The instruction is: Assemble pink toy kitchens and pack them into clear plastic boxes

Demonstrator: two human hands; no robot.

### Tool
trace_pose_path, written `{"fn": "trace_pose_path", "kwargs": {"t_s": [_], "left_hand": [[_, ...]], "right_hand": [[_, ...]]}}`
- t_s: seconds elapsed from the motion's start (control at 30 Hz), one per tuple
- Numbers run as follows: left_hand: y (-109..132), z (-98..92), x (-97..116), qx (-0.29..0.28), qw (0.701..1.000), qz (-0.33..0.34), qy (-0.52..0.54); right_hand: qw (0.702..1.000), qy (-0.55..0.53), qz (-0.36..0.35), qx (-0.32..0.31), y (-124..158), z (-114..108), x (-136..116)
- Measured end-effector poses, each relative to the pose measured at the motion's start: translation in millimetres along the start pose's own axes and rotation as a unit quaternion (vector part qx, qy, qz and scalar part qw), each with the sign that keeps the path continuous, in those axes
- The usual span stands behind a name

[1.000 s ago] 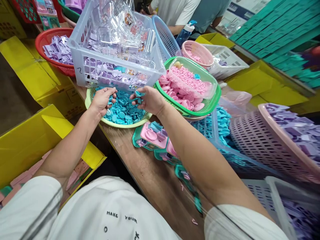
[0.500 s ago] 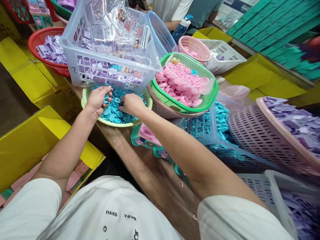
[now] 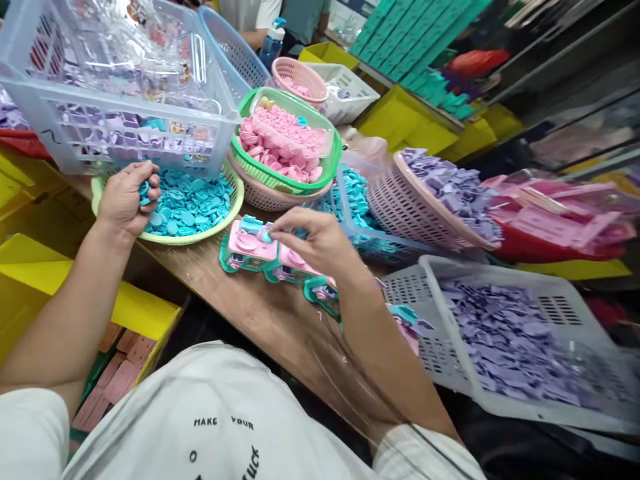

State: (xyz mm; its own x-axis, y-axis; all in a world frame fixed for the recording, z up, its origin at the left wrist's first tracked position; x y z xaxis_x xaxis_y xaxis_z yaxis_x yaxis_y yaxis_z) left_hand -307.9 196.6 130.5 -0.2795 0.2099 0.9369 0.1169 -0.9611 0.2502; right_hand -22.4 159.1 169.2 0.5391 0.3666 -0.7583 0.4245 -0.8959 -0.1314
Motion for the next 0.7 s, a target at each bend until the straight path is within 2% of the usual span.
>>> {"fn": "trace_pose_path", "kwargs": {"t_s": [0.07,0.17,0.23,0.37,0.5,0.6,0.7], "left_hand": [[16,11.6,1,-0.042,0.999,-0.012,0.027],[46,33.2,-11,-0.073,0.996,-0.032,0.035],[67,48.6,-35,-0.086,0.993,-0.079,0.018],[100,76.3,-95,-0.118,0.968,-0.222,0.008],[113,91.3,-132,-0.105,0.952,-0.288,0.021],[113,96.5,-142,-0.099,0.950,-0.296,0.019],[111,99.7,-149,-0.113,0.944,-0.310,0.018]], "right_hand": [[0.999,0.041,0.032,0.008,22,9,24],[0.990,0.135,0.043,0.021,29,26,46],[0.980,0.194,0.041,0.029,26,30,50],[0.961,0.276,0.027,0.012,21,32,44],[0.949,0.315,0.017,0.011,23,34,39],[0.941,0.336,0.037,0.010,23,35,37],[0.937,0.342,0.065,-0.020,18,37,34]]}}
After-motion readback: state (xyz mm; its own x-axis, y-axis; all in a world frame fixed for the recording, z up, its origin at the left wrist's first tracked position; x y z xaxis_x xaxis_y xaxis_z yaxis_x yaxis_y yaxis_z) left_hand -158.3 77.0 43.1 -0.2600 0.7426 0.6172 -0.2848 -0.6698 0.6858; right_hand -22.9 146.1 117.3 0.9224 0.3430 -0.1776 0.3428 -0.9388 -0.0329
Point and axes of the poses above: each hand's wrist, its own y-axis away from the middle knuckle, its own z-axis out of the palm, x = y × z, the point moved 5 cm from there along -y, towards the middle knuckle, and after that the axes turned 11 degrees about -y, right-handed, at the moved point
